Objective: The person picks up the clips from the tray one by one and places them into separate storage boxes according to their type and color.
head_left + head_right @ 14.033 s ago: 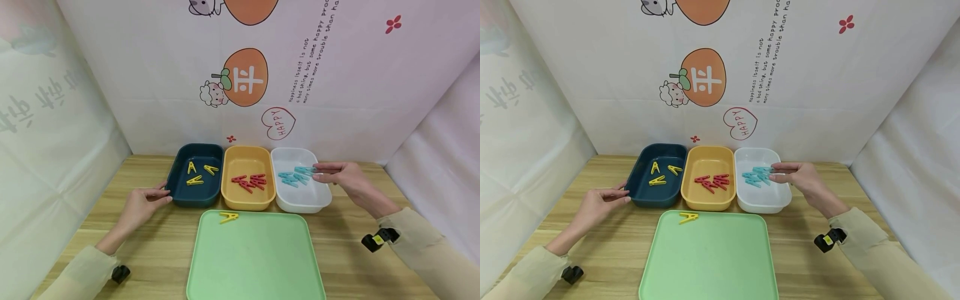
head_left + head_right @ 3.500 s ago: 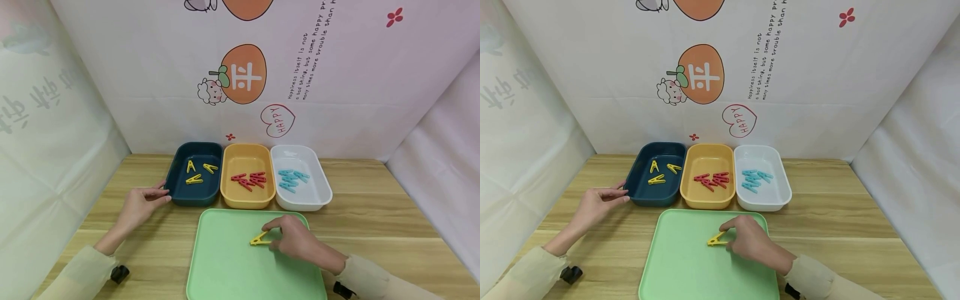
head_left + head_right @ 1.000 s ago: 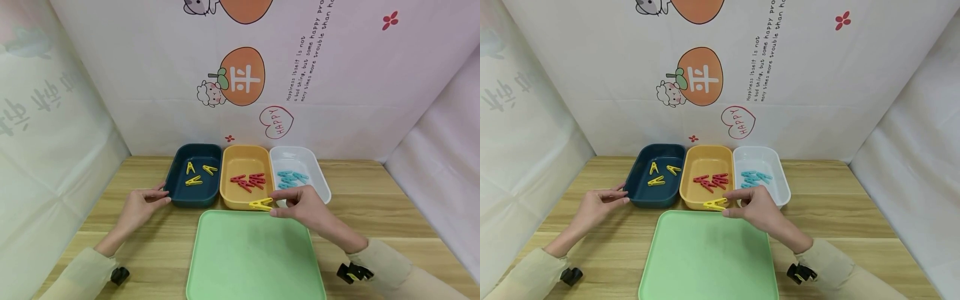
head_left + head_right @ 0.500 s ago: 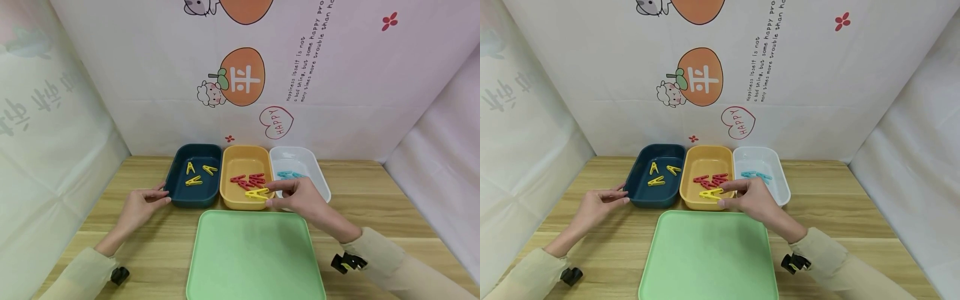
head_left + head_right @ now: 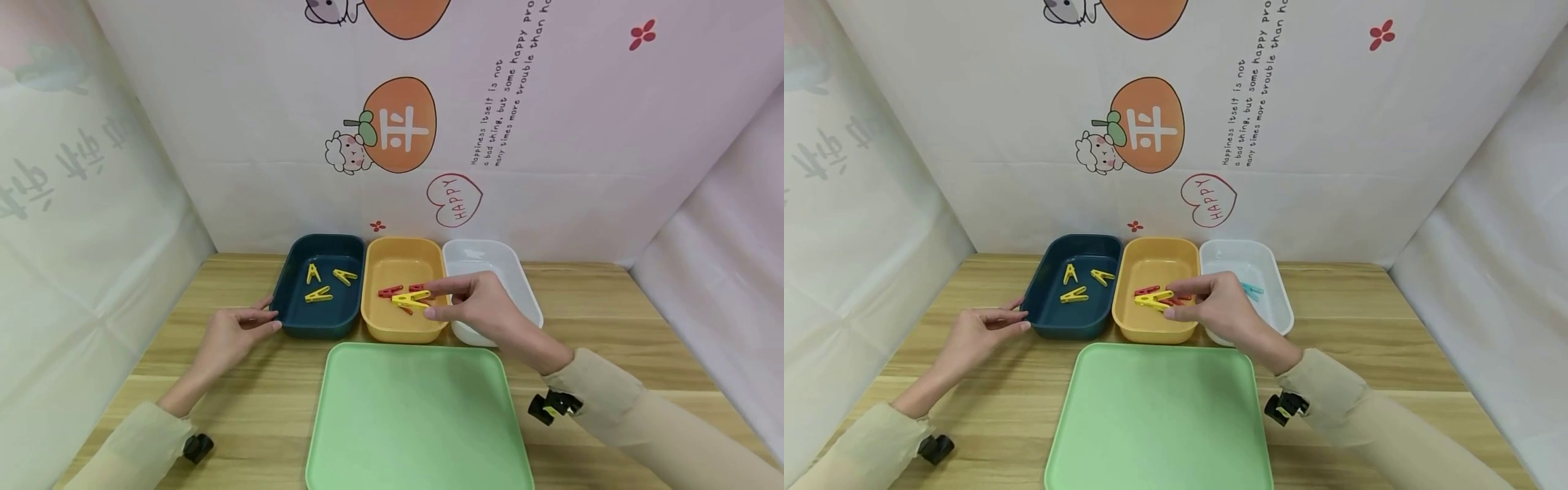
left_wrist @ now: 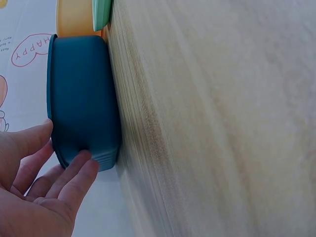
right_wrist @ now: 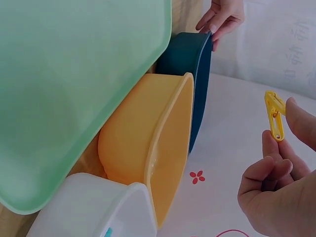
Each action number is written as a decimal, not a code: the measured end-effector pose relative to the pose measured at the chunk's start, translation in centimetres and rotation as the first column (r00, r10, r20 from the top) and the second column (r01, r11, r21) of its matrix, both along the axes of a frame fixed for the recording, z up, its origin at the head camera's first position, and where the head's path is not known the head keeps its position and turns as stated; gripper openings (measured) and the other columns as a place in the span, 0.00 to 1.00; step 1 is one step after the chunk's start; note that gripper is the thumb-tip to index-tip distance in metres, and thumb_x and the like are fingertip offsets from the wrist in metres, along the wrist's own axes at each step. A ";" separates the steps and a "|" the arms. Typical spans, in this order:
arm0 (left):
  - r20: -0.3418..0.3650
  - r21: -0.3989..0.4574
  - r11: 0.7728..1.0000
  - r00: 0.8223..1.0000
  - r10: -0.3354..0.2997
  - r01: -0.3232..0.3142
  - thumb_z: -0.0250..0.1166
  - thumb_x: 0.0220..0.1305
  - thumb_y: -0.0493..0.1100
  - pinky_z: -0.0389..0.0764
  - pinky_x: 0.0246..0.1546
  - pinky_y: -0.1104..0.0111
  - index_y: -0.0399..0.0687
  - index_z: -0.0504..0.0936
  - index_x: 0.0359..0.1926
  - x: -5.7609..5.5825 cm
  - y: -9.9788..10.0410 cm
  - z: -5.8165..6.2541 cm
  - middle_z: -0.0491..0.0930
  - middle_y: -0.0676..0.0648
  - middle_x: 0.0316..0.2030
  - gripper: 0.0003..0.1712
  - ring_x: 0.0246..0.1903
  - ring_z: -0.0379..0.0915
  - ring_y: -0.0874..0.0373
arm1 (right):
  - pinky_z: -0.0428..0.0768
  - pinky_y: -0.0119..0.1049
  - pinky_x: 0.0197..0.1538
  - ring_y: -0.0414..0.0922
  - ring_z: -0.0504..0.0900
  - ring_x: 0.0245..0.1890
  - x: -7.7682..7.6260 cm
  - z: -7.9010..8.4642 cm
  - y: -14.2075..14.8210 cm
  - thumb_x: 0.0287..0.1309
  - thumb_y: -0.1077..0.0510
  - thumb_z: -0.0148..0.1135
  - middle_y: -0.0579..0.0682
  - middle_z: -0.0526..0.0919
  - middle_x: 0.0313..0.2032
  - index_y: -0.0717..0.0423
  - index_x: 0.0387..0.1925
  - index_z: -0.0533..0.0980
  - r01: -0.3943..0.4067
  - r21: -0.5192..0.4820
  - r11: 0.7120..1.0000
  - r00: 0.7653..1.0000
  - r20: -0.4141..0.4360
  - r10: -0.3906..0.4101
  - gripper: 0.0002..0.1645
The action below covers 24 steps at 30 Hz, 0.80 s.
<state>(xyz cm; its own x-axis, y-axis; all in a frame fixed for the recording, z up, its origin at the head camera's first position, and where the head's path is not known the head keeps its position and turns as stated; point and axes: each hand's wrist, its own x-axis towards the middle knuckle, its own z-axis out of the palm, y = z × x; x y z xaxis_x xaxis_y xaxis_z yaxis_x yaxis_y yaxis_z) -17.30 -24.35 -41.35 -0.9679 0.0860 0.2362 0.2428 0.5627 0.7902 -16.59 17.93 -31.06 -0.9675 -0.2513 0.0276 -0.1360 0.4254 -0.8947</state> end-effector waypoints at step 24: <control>0.009 -0.005 1.000 1.000 0.012 -0.011 0.76 0.67 0.37 0.79 0.44 0.83 0.33 0.90 0.50 0.0 0.0 0.1 0.79 0.40 0.64 0.14 0.60 0.80 0.42 | 0.77 0.34 0.36 0.50 0.81 0.44 -4.3 0.0 -5.3 0.57 0.56 0.82 0.54 0.89 0.52 0.55 0.57 0.87 0.039 0.002 0.999 0.995 0.087 -0.039 0.25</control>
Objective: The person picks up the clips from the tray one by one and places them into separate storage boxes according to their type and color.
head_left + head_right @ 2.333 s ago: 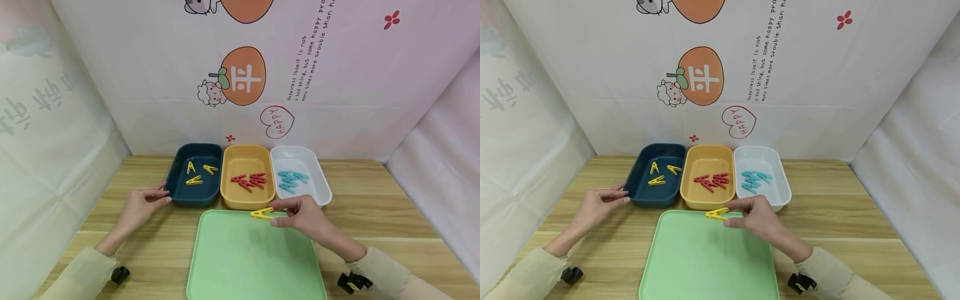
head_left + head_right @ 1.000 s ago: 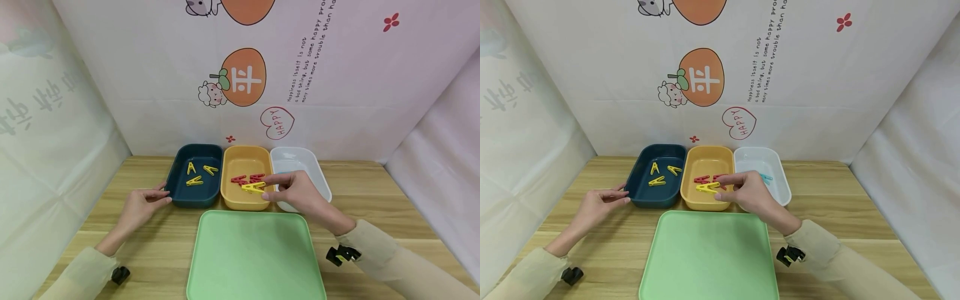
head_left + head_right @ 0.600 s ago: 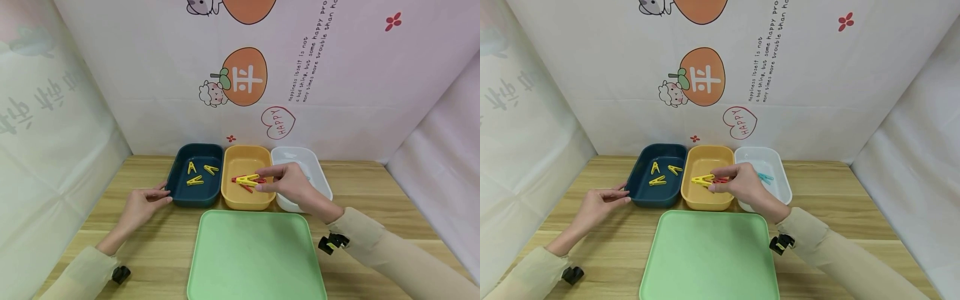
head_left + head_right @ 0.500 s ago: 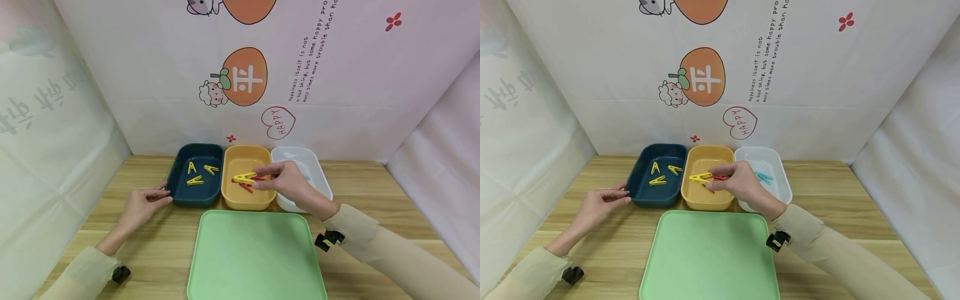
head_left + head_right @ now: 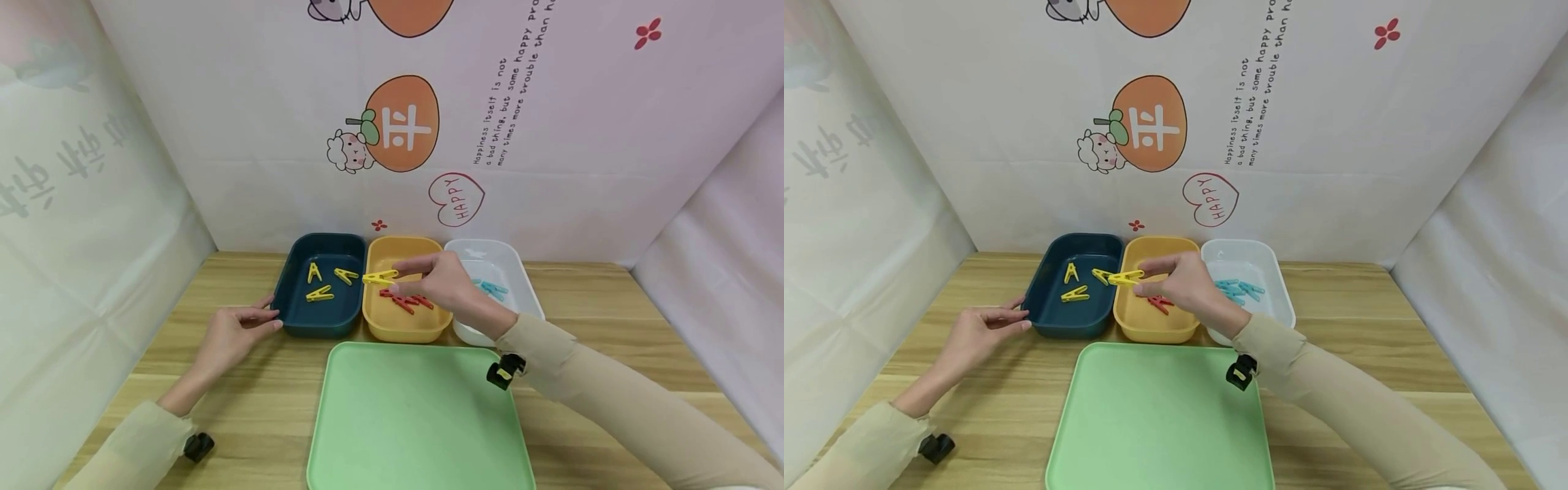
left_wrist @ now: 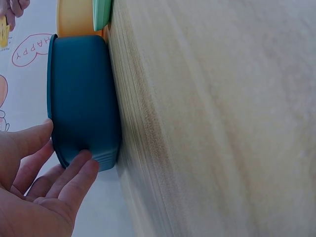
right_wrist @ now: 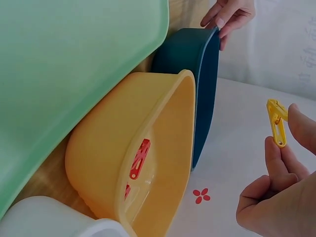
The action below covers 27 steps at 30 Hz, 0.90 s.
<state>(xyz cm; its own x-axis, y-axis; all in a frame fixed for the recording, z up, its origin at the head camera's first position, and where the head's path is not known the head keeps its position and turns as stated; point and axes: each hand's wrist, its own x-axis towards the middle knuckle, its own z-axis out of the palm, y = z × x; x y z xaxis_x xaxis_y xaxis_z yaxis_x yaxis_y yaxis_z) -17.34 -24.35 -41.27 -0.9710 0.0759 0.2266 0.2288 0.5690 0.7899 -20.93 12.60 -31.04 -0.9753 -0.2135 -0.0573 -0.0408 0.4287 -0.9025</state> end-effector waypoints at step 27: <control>-0.003 0.002 1.000 1.000 -0.010 0.010 0.76 0.66 0.36 0.79 0.44 0.84 0.33 0.90 0.50 -0.3 -0.1 0.0 0.79 0.39 0.63 0.13 0.61 0.79 0.42 | 0.85 0.40 0.53 0.49 0.80 0.55 -3.6 -0.3 -6.4 0.58 0.55 0.81 0.47 0.88 0.49 0.53 0.54 0.88 -0.049 0.083 0.995 0.995 -0.084 0.056 0.22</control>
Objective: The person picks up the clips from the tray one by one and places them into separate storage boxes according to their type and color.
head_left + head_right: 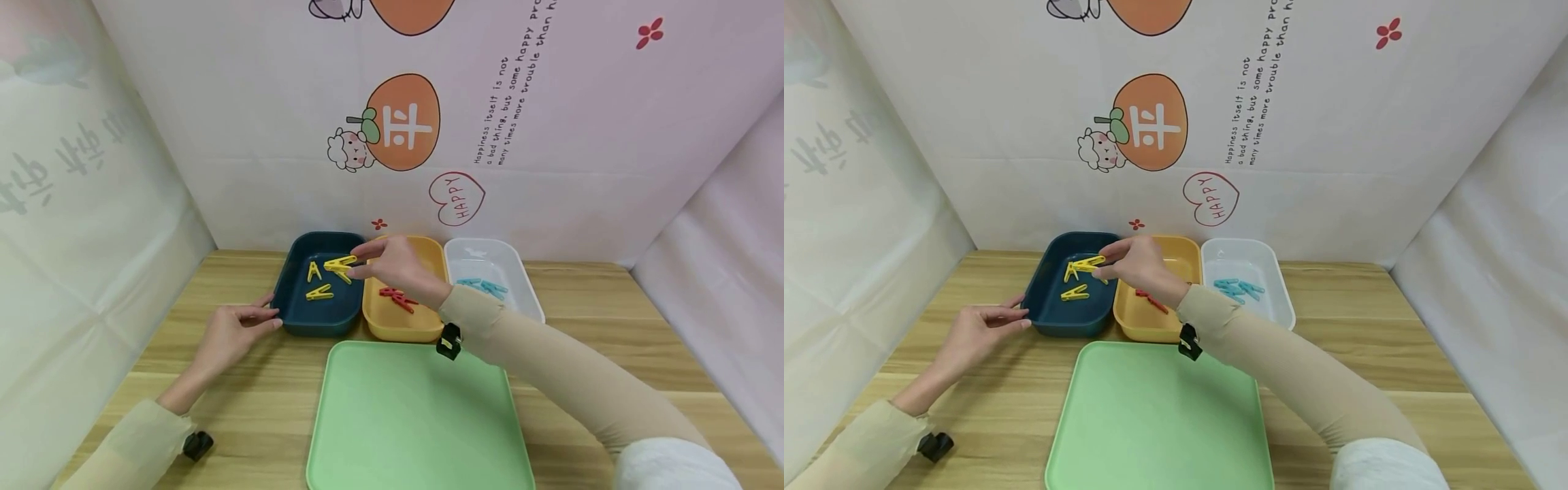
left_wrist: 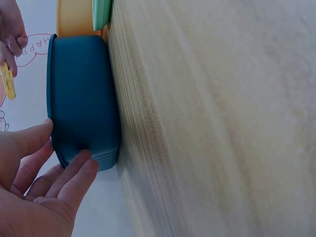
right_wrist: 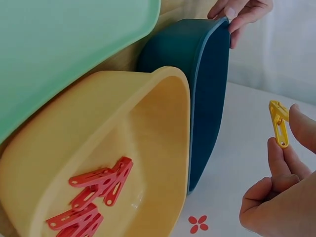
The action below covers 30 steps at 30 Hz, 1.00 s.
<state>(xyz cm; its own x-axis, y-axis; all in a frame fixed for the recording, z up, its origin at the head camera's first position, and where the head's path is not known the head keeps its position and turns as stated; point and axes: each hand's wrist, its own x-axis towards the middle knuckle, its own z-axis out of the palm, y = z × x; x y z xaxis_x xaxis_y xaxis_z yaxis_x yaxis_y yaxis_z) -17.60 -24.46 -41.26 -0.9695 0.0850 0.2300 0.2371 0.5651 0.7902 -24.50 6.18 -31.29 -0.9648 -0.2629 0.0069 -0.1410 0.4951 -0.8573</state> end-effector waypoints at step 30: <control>-0.008 -0.010 1.000 1.000 -0.008 0.008 0.75 0.67 0.36 0.79 0.44 0.84 0.33 0.90 0.49 -0.1 -0.1 0.0 0.80 0.38 0.63 0.13 0.61 0.79 0.42 | 0.86 0.32 0.44 0.45 0.85 0.40 -1.3 -3.0 -5.0 0.56 0.60 0.83 0.51 0.91 0.41 0.58 0.47 0.90 -0.024 0.004 1.000 1.000 -0.007 0.024 0.17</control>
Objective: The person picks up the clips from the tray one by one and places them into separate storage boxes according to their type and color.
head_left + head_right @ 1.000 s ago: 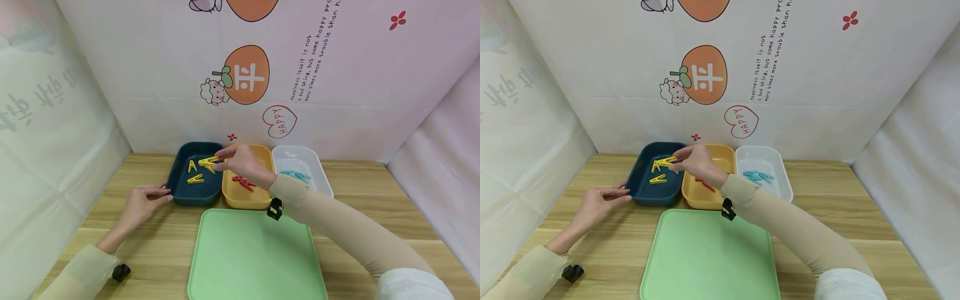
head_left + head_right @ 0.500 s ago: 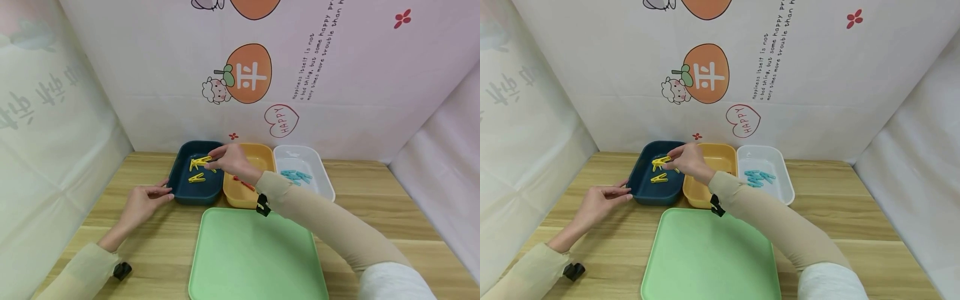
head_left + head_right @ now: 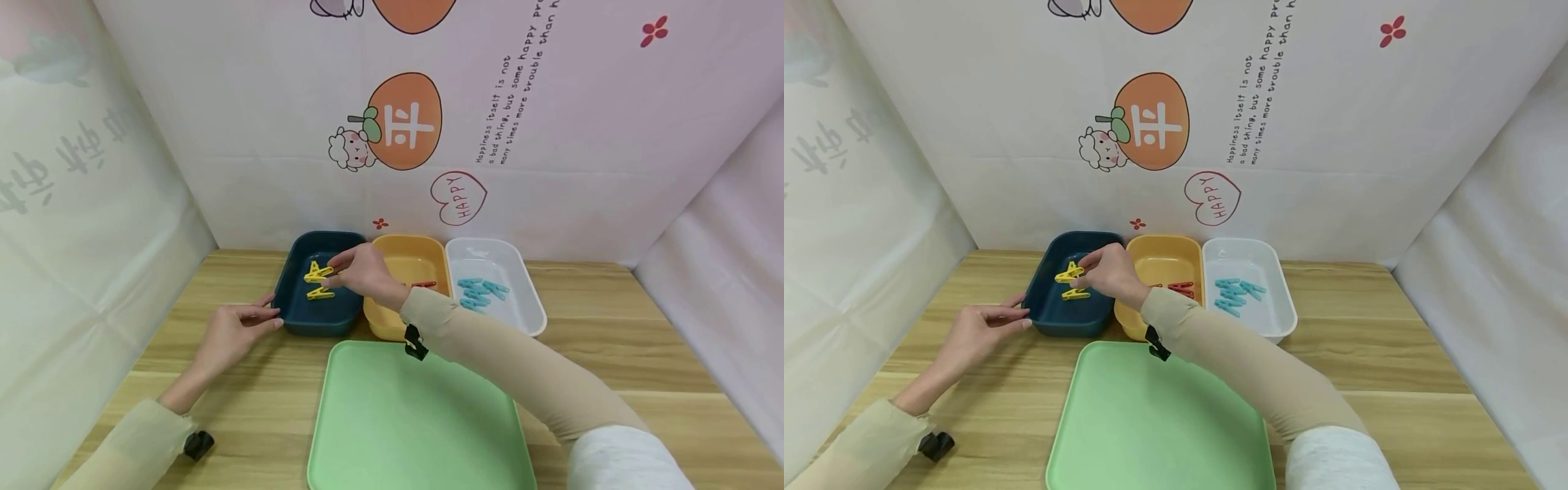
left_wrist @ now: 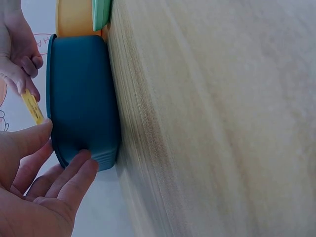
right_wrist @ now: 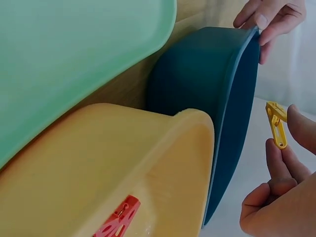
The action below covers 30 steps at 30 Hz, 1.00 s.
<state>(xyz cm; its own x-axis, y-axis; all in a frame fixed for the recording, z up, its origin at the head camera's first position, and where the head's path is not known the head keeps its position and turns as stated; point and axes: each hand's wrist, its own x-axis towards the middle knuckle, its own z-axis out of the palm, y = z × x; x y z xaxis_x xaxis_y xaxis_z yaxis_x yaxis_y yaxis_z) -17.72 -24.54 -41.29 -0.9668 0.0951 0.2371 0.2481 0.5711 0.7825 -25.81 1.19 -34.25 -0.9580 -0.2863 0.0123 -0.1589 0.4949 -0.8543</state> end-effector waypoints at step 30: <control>0.017 -0.002 1.000 1.000 0.006 -0.006 0.75 0.67 0.37 0.80 0.45 0.82 0.33 0.90 0.50 0.0 0.0 0.1 0.79 0.39 0.64 0.14 0.61 0.79 0.42 | 0.85 0.38 0.53 0.47 0.83 0.49 -0.4 0.4 1.1 0.57 0.58 0.82 0.50 0.89 0.51 0.57 0.54 0.88 0.021 0.070 0.997 1.000 0.018 -0.023 0.23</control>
